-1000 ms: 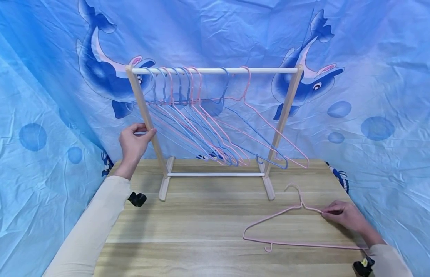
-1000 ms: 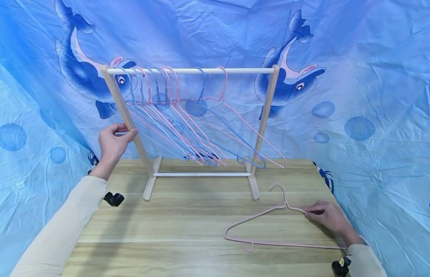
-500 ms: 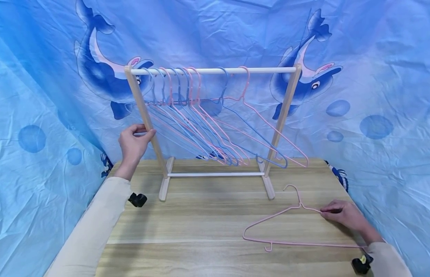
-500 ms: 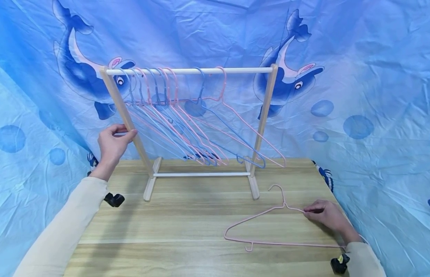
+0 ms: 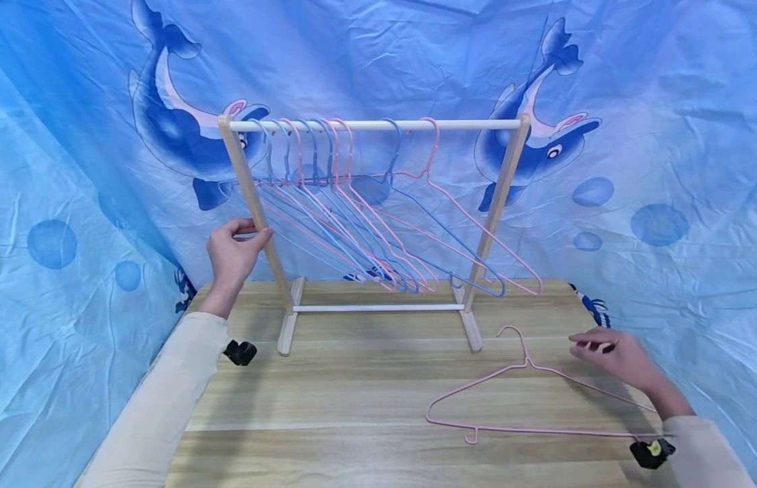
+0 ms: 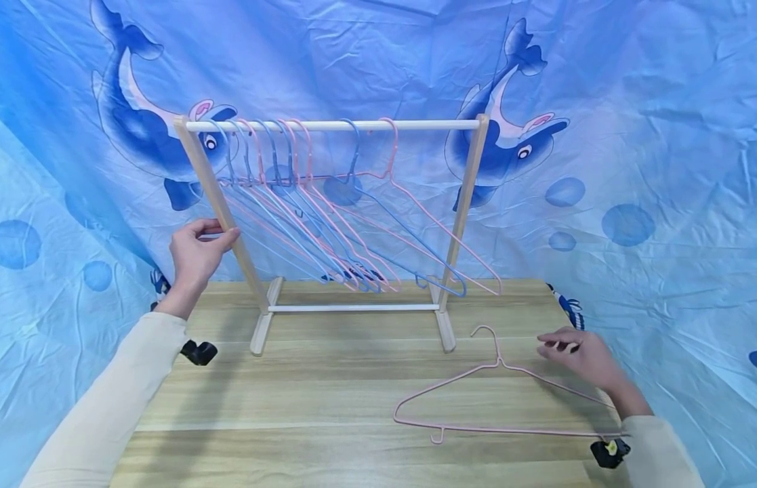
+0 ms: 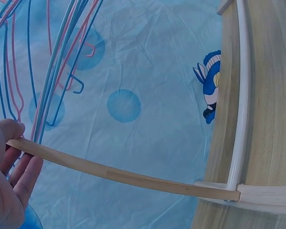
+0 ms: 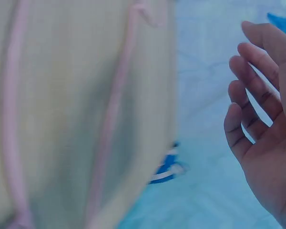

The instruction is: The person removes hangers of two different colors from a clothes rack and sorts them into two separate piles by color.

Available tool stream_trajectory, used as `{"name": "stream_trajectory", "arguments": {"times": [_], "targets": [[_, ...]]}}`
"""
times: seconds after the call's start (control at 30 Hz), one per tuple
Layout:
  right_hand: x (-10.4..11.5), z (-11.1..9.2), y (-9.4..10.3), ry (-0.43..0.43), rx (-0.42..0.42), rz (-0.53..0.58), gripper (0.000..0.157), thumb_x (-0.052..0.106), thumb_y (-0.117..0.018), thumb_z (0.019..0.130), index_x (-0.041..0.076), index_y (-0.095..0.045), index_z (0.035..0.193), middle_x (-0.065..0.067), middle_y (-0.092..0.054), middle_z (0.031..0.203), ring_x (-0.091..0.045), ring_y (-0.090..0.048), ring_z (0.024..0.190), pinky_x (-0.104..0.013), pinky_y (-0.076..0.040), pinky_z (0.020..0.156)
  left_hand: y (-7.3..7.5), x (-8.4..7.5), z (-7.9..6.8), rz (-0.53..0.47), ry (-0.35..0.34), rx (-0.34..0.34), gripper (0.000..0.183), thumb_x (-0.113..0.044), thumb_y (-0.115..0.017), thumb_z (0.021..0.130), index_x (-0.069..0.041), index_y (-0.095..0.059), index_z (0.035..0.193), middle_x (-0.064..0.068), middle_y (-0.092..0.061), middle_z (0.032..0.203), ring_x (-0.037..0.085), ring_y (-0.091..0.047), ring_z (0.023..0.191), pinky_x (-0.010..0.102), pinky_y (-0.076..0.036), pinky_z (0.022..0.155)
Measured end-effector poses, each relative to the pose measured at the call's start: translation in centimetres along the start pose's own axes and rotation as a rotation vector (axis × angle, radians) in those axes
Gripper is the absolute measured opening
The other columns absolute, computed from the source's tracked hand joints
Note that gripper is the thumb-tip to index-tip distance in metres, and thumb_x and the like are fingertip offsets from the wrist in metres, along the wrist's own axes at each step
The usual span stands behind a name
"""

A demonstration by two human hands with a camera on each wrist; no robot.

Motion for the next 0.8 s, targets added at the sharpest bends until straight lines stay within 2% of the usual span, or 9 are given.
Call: {"name": "stream_trajectory", "arguments": {"times": [0.27,0.53,0.7,0.8], "targets": [[4.6,3.4,3.5,0.001,-0.030,-0.105,0.019,0.014,-0.081,0.088,0.006,-0.080,0.105,0.012,-0.069,0.087,0.003,-0.060,0.075,-0.015,-0.050,0.059,0.0,0.1,0.0,0.007,-0.006,-0.001,0.042,-0.039,-0.076,0.092,-0.004,-0.074,0.117,0.013,-0.071,0.108,-0.006,-0.064,0.077,0.011,-0.052,0.068],[8.6,6.0,5.7,-0.017,-0.103,-0.099,0.023,0.017,-0.078,0.092,0.005,-0.079,0.111,0.029,-0.062,0.095,0.012,-0.057,0.081,-0.008,-0.050,0.064,0.0,0.0,0.0,0.004,-0.003,-0.002,0.041,-0.039,-0.077,0.092,-0.005,-0.074,0.116,0.013,-0.071,0.108,-0.006,-0.064,0.076,0.011,-0.053,0.068],[11.4,7.4,6.4,-0.080,-0.170,-0.082,0.030,0.024,-0.076,0.094,0.007,-0.077,0.119,0.038,-0.056,0.103,0.019,-0.053,0.087,-0.001,-0.045,0.068,0.0,0.0,0.0,0.004,-0.006,0.000,0.041,-0.038,-0.077,0.092,-0.005,-0.074,0.116,0.013,-0.072,0.108,-0.007,-0.064,0.076,0.011,-0.053,0.068],[13.0,8.5,6.7,-0.105,-0.183,-0.078,0.035,0.030,-0.075,0.095,0.009,-0.075,0.123,0.039,-0.056,0.103,0.019,-0.053,0.089,0.001,-0.043,0.070,-0.1,0.0,0.1,0.004,-0.003,0.002,0.040,-0.036,-0.077,0.092,-0.005,-0.074,0.117,0.013,-0.071,0.108,-0.006,-0.064,0.077,0.011,-0.053,0.067]]}}
Point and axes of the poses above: each hand's wrist, its own z-axis towards the middle knuckle, its own y-axis out of the back of the hand, x = y × z, the point moved 1 cm from there along z, towards the middle knuckle
